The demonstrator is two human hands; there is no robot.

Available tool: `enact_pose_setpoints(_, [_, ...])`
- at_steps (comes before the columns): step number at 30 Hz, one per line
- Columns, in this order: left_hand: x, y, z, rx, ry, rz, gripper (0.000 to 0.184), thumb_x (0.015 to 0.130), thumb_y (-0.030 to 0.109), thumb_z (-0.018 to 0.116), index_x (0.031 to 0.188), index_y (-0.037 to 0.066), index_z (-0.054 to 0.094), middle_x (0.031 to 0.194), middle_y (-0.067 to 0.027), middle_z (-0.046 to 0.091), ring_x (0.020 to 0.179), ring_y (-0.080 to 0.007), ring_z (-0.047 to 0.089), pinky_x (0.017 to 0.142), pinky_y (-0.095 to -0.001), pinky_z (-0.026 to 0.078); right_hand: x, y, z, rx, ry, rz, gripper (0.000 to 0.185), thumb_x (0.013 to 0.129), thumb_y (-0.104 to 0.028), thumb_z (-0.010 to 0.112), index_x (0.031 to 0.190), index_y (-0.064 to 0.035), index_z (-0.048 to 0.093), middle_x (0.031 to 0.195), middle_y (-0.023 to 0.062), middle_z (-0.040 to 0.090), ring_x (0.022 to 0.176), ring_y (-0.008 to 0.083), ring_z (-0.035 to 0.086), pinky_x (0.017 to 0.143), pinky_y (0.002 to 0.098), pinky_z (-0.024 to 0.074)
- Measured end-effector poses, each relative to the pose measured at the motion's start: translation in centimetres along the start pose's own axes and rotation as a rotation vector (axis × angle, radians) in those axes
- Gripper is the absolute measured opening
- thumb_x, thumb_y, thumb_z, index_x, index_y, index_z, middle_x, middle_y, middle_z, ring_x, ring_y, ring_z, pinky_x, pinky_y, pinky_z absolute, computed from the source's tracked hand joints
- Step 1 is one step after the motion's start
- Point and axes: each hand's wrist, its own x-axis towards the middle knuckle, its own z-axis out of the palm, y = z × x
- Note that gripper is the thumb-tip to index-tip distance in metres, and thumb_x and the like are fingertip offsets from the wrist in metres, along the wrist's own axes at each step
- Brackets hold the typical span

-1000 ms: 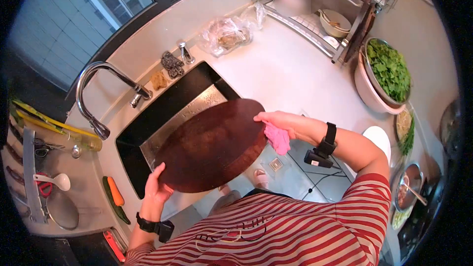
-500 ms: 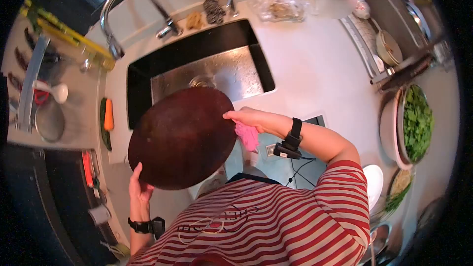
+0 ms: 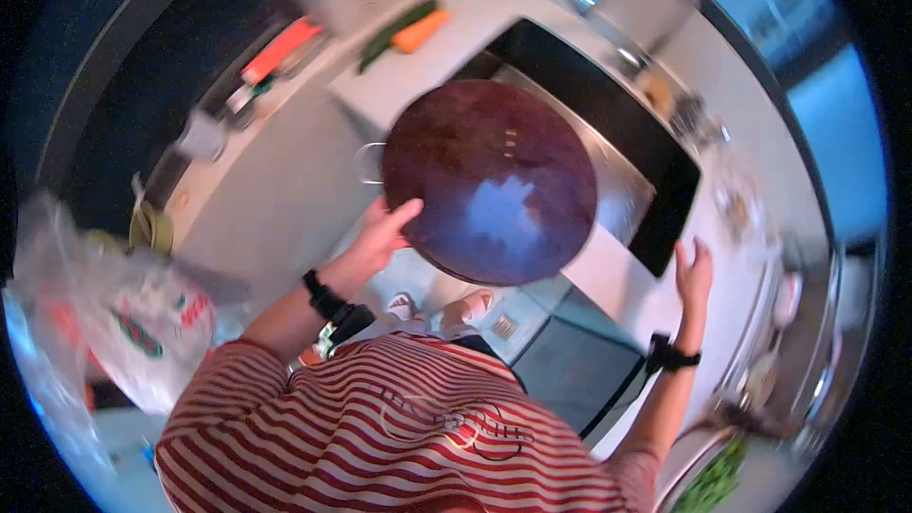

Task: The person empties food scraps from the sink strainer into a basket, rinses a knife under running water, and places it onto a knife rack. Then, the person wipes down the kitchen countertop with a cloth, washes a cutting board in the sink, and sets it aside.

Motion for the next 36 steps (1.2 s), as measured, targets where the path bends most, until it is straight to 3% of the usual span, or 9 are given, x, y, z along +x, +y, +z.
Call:
enact_pose_setpoints(7, [0.1,-2.6,-5.7,-0.052,0.117,-0.029,0.060,0.070,0.025,0.072,0.116,0.005,0.040,0.104,-0.0087,0.055,0.090,-0.0207,0.057,0.067,-0.0361,0.051,3.0,-19.4,1.9,0.606,-0.267,-0.415,0.041,0.083,-0.023,0.058,0.112,0.0049,0.051,0.114,0.0165,0.053,0.105,0.0226,0.051,0.091,0.0316,0.0373])
enact_pose_setpoints(15, [0.3,-0.4,-8.7,-0.052,0.212,-0.067,0.074,0.075,0.034,0.065,0.127,0.003,0.023,0.115,-0.0153,0.046,0.105,-0.0259,0.048,0.077,-0.0400,0.045,15.0,-28.3,13.6,0.556,-0.521,-0.667,0.052,0.087,-0.032,0.050,0.118,0.0089,0.042,0.117,0.0195,0.049,0.108,0.0257,0.047,0.092,0.0314,0.0357])
enact_pose_setpoints(20, [3.4,1.3,-11.3,-0.122,0.407,0.118,0.063,0.078,0.040,0.060,0.120,0.002,0.034,0.091,-0.0067,0.049,0.076,-0.0113,0.046,0.056,-0.0246,0.040,13.9,-31.2,12.3,0.781,-1.065,-0.273,0.066,0.086,-0.051,0.040,0.116,0.0069,0.047,0.108,0.0142,0.054,0.094,0.0218,0.054,0.083,0.0308,0.0420])
enact_pose_setpoints(22, [4.2,0.8,-11.8,-0.228,0.335,0.233,0.049,0.079,0.039,0.059,0.107,0.003,0.042,0.079,-0.0030,0.047,0.063,-0.0088,0.039,0.049,-0.0216,0.033,17.8,-29.2,16.4,0.587,-0.894,-0.160,0.073,0.084,-0.056,0.040,0.113,0.0098,0.048,0.108,0.0140,0.055,0.092,0.0235,0.055,0.081,0.0311,0.0436])
enact_pose_setpoints(24, [3.3,1.0,-11.1,-0.197,0.383,0.220,0.040,0.080,0.038,0.058,0.099,0.006,0.043,0.074,-0.0010,0.047,0.059,-0.0069,0.038,0.047,-0.0197,0.032,7.8,-34.6,3.1,0.430,-0.923,-0.217,0.072,0.085,-0.054,0.037,0.131,0.0013,0.028,0.127,0.0227,0.038,0.106,0.0337,0.048,0.084,0.0393,0.0440])
enact_pose_setpoints(30, [-0.8,3.1,-9.0,-0.184,0.345,0.129,0.030,0.079,0.035,0.060,0.077,0.006,0.051,0.064,0.0023,0.046,0.059,-0.0058,0.041,0.047,-0.0218,0.030,12.8,-33.3,9.0,0.482,-0.834,-0.363,0.073,0.084,-0.057,0.038,0.117,0.0075,0.044,0.112,0.0175,0.052,0.094,0.0276,0.054,0.078,0.0344,0.0458])
enact_pose_setpoints(32, [1.3,-0.1,-10.4,-0.207,0.367,0.226,0.029,0.079,0.035,0.059,0.075,0.007,0.054,0.064,0.0037,0.047,0.059,-0.0056,0.042,0.047,-0.0221,0.030,21.5,-30.7,19.2,0.587,-0.774,-0.574,0.079,0.081,-0.060,0.040,0.111,0.0119,0.049,0.108,0.0149,0.055,0.093,0.0238,0.054,0.080,0.0313,0.0438])
enact_pose_setpoints(34, [-0.5,-1.1,-10.2,-0.143,0.248,0.465,0.027,0.080,0.037,0.058,0.077,0.010,0.061,0.071,0.0062,0.051,0.061,-0.0060,0.042,0.050,-0.0231,0.032,18.4,-33.6,14.9,0.574,-0.883,-0.475,0.074,0.082,-0.056,0.043,0.109,0.0129,0.050,0.109,0.0162,0.055,0.098,0.0218,0.052,0.085,0.0298,0.0410])
enact_pose_setpoints(36, [-2.5,-1.8,-11.4,-0.199,0.271,0.358,0.031,0.081,0.038,0.058,0.092,0.010,0.063,0.079,0.0044,0.059,0.068,-0.0068,0.050,0.060,-0.0231,0.038,13.9,-35.8,10.1,0.634,-0.879,-0.674,0.065,0.087,-0.049,0.041,0.111,0.0104,0.050,0.110,0.0162,0.056,0.100,0.0193,0.052,0.084,0.0296,0.0411])
